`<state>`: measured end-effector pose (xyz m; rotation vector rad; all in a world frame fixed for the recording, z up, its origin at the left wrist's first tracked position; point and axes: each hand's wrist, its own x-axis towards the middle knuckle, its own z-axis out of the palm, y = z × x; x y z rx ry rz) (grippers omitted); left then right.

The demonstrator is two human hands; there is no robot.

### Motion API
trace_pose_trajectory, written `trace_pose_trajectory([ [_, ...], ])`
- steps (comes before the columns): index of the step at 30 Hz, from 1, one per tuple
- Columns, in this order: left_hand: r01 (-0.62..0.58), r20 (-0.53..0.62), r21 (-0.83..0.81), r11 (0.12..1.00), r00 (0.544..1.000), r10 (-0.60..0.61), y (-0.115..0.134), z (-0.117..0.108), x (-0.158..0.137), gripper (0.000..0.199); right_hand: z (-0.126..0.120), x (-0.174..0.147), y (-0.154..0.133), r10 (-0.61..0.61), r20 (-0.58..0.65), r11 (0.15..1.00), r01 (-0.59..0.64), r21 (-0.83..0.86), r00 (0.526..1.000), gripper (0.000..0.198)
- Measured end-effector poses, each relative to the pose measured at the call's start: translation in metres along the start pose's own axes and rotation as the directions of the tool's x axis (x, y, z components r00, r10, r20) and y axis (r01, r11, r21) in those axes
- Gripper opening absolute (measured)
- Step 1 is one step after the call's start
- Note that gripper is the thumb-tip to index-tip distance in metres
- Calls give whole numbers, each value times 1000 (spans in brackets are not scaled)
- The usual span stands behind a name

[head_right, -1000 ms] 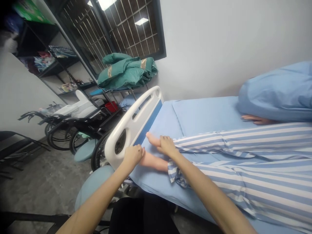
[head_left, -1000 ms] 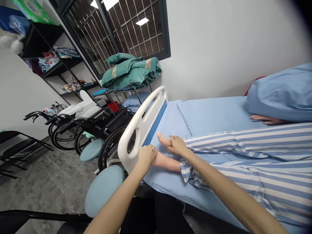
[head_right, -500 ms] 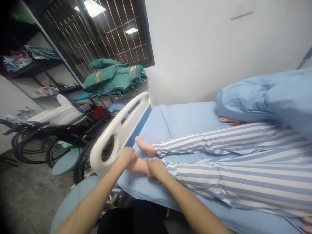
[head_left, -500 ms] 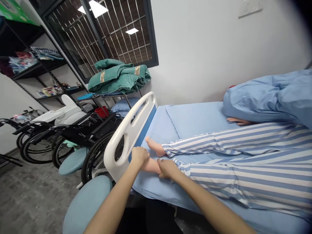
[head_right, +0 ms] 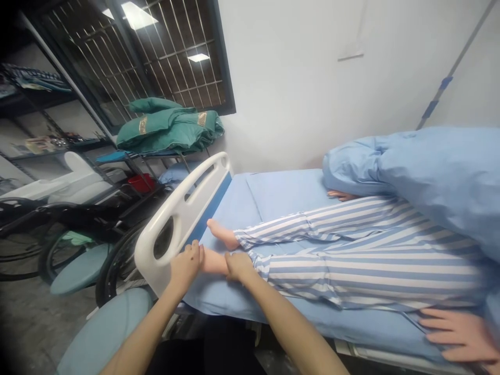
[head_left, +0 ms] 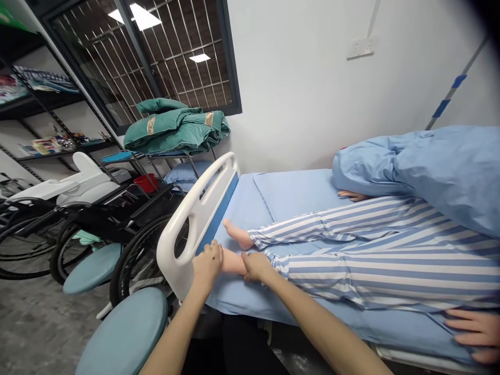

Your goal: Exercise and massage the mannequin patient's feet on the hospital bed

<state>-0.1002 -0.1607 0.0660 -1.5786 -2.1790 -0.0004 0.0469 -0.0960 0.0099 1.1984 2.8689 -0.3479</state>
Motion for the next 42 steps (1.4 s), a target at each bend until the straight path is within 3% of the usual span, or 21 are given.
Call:
trace_pose_trajectory([
  [5, -84, 41, -9, 996, 996, 84, -4, -6, 1, 44, -4, -2, -2, 14, 14, 1000, -14, -10, 1000, 55],
  [11, -130, 176, -47, 990, 975, 136, -4, -9, 30, 38, 0, 1, -3, 15, 18, 1000, -14, -21, 1000, 57],
  [16, -157, 351, -75, 985, 920, 174, -3, -4, 54, 36, 6, 4, 0, 16, 21, 1000, -15, -21, 1000, 59],
  [19, -151, 400, -83, 985, 900, 172, 0, -1, 62, 35, 7, 5, 0, 10, 23, 1000, -9, -27, 1000, 58],
  [22, -115, 366, -88, 989, 920, 139, 4, 2, 58, 36, 6, 4, 0, 11, 27, 1000, -10, -29, 1000, 55],
  [26, 45, 158, -137, 990, 987, -23, 6, 5, 33, 36, 4, 2, 0, 11, 29, 1000, -10, -20, 1000, 53],
  [30, 143, 45, -190, 971, 990, -137, 4, 5, 9, 33, 4, 0, -1, 6, 23, 1000, -6, -16, 1000, 53],
  [36, -7, 129, -138, 990, 991, 25, -6, -7, 15, 35, 4, -1, -3, 7, 26, 1000, -7, -22, 1000, 52],
  [42, -174, 254, -65, 983, 949, 185, -2, -12, 38, 36, 8, 2, -2, 2, 27, 1000, -2, -20, 1000, 54],
])
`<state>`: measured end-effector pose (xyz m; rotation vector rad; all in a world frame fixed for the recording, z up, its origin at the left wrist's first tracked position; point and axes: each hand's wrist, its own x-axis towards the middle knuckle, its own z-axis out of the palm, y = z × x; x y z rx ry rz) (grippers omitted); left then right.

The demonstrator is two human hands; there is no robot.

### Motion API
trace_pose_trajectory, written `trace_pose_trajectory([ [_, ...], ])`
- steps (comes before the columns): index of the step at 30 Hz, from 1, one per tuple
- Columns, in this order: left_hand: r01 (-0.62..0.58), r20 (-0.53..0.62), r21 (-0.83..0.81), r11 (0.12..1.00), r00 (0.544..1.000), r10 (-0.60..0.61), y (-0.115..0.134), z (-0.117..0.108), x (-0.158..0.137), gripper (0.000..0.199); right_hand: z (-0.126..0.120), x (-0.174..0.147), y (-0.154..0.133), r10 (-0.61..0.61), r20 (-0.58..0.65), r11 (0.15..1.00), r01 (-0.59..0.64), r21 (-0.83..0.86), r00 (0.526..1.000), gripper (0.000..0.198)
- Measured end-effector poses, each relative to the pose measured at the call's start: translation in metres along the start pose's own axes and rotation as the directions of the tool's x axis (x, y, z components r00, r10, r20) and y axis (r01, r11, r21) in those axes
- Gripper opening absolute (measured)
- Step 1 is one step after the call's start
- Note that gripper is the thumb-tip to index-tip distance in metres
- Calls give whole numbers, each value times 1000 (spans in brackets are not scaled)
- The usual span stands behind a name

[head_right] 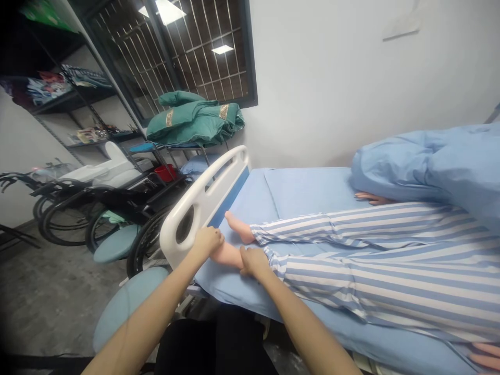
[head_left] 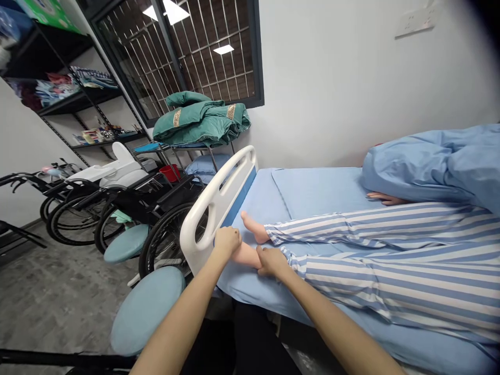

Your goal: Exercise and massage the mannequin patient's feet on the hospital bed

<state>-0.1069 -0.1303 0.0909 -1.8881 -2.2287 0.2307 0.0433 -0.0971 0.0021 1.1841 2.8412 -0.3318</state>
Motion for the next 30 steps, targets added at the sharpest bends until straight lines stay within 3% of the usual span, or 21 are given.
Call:
trace_pose_trajectory([
  [7, -9, 82, 15, 1000, 997, 7, 8, 3, 21, 33, 2, 2, 3, 0, -14, 1000, 0, -4, 1000, 51],
  [11, 22, 69, 3, 1000, 997, -22, 9, 6, 21, 34, -2, 0, 1, -3, -27, 1000, 3, -20, 1000, 49],
  [14, 145, -46, -63, 987, 988, -148, 11, 10, 9, 35, -2, -1, 1, -6, -32, 1000, 5, -15, 999, 50],
  [17, 292, -145, -177, 940, 937, -319, 14, 16, -9, 36, -1, -1, 2, -5, -26, 1000, 5, 0, 1000, 52],
  [19, 321, -177, -229, 919, 915, -363, 15, 19, -21, 36, 0, -2, 2, 7, -18, 1000, -7, 11, 1000, 55],
  [27, 194, -184, -277, 941, 950, -251, 4, 23, -46, 41, -7, -8, -1, 31, 4, 999, -31, 37, 1000, 61],
  [30, 202, -195, -270, 942, 946, -259, 4, 29, -52, 48, -12, -11, -3, 41, 3, 998, -41, 48, 999, 58],
])
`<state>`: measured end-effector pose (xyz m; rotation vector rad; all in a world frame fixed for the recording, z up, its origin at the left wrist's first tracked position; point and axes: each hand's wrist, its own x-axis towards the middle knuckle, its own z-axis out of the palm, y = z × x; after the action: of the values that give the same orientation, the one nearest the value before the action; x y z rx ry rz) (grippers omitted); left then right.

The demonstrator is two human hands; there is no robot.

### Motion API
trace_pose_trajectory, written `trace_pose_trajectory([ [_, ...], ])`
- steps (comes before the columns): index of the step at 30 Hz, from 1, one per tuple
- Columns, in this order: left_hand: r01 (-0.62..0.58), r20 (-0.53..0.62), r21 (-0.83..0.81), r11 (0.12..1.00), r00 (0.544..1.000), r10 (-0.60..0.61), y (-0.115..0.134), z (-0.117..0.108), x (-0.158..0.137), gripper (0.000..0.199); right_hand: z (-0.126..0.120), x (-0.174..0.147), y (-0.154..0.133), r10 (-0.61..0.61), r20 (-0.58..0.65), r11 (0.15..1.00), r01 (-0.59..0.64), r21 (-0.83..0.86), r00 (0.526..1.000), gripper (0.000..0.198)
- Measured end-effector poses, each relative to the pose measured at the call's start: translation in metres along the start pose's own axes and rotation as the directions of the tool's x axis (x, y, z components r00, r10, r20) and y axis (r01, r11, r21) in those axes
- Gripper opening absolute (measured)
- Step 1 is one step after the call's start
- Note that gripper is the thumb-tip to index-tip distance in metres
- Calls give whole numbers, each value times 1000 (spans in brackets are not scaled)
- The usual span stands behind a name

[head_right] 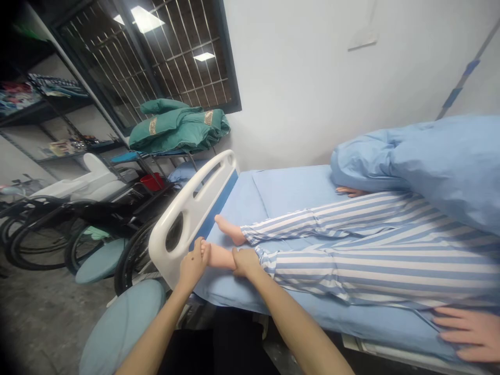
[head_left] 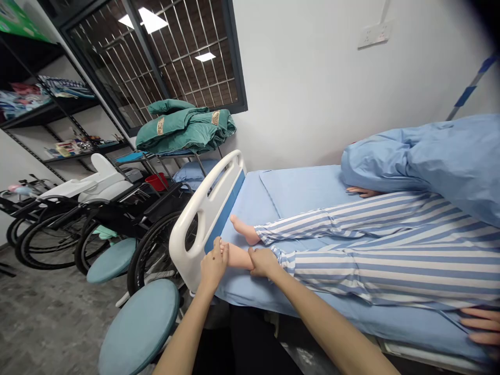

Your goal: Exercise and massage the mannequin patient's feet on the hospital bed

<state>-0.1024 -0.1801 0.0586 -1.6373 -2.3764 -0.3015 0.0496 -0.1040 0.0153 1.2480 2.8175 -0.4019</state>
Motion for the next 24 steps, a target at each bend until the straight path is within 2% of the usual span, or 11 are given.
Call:
trace_pose_trajectory([
  [3, 81, 17, -107, 991, 997, -80, -3, 13, -16, 50, -3, -2, -1, 1, -2, 1000, -1, 8, 1000, 54],
  [5, 133, 96, -289, 948, 989, -109, -8, 27, -32, 42, -3, -4, -1, -1, -8, 1000, 1, 9, 1000, 53],
  [7, 176, 222, -502, 847, 973, -71, -12, 42, -52, 34, -2, -5, -1, -4, -14, 1000, 4, 8, 1000, 52],
  [9, 270, 347, -648, 712, 937, -39, -14, 57, -73, 32, 0, -5, 0, -8, -14, 1000, 8, 5, 1000, 51],
  [11, 335, 416, -726, 601, 909, -4, -12, 67, -91, 33, 1, -4, 1, -12, -12, 1000, 12, -1, 1000, 50],
  [14, 377, 448, -787, 488, 893, 33, -2, 74, -105, 30, 2, -3, 1, -20, -8, 1000, 20, -14, 1000, 49],
  [17, 428, 450, -830, 357, 893, -23, 5, 73, -97, 27, 1, -2, 0, -22, -8, 1000, 22, -17, 1000, 47],
  [20, 457, 420, -868, 194, 884, -204, 2, 68, -72, 29, 1, -2, -1, -29, -12, 999, 29, -23, 999, 44],
  [22, 422, 378, -905, 61, 860, -342, -4, 63, -50, 34, 1, -2, -1, -39, -2, 998, 39, -42, 999, 44],
  [24, 367, 368, -928, -70, 869, -331, -12, 57, -27, 34, 1, -1, 2, -59, 2, 998, 59, -36, 998, 45],
])
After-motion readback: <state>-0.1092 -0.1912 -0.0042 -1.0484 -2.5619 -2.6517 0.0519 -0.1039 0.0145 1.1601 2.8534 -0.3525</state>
